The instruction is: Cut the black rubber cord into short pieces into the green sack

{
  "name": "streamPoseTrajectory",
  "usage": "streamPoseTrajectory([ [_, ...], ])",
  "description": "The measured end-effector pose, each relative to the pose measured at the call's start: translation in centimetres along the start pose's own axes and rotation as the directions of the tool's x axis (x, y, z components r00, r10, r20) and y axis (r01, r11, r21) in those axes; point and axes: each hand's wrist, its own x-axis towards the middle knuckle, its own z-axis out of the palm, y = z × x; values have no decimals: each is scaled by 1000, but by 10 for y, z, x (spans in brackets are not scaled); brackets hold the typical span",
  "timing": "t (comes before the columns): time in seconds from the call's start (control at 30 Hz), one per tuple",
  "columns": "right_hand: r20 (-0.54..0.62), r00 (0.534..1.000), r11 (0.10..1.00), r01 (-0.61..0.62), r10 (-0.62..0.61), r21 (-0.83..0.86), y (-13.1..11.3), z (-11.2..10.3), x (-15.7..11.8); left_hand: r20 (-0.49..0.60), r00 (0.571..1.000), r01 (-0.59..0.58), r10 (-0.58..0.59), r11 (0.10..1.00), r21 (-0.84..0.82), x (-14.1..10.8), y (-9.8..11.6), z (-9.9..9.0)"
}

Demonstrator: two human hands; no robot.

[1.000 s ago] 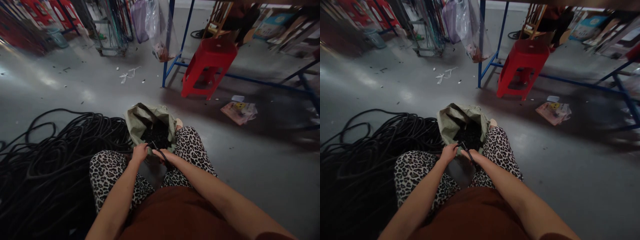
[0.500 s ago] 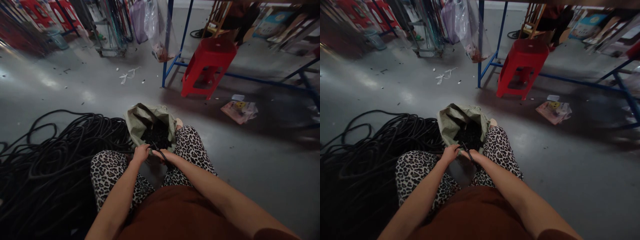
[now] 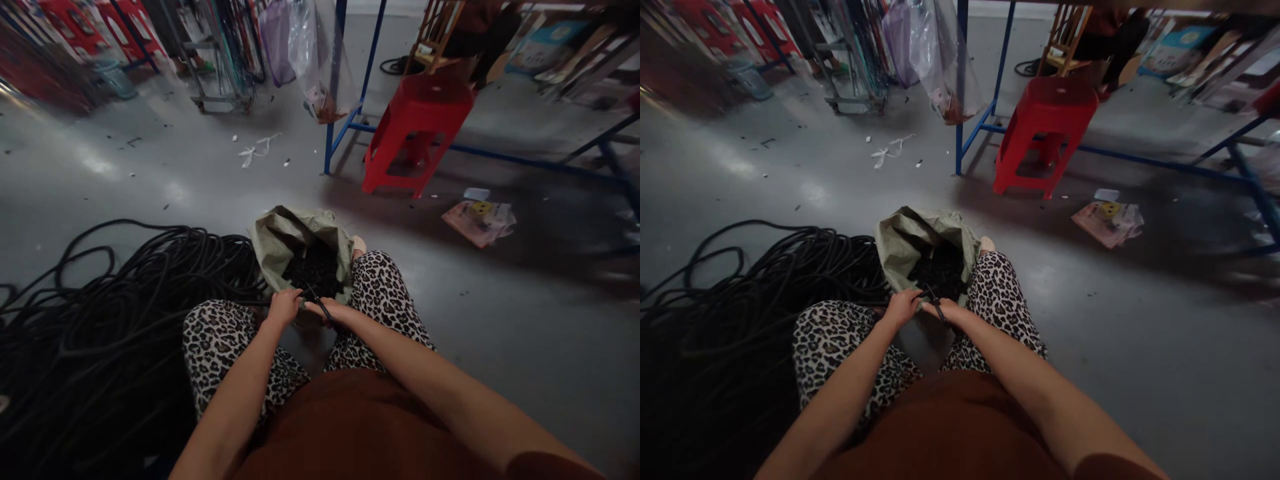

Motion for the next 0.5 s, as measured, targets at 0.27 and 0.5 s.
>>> streamPoseTrajectory([
  [0.27,-69,997,1000,-22,21,-16,1,3,3,-28,999,-25,25,1000,1,1,-2,1],
  [0.5,-145,989,999,-41,38,-16,3,7,7,-8,1000,-5,5,999,-35,1,-1,1],
])
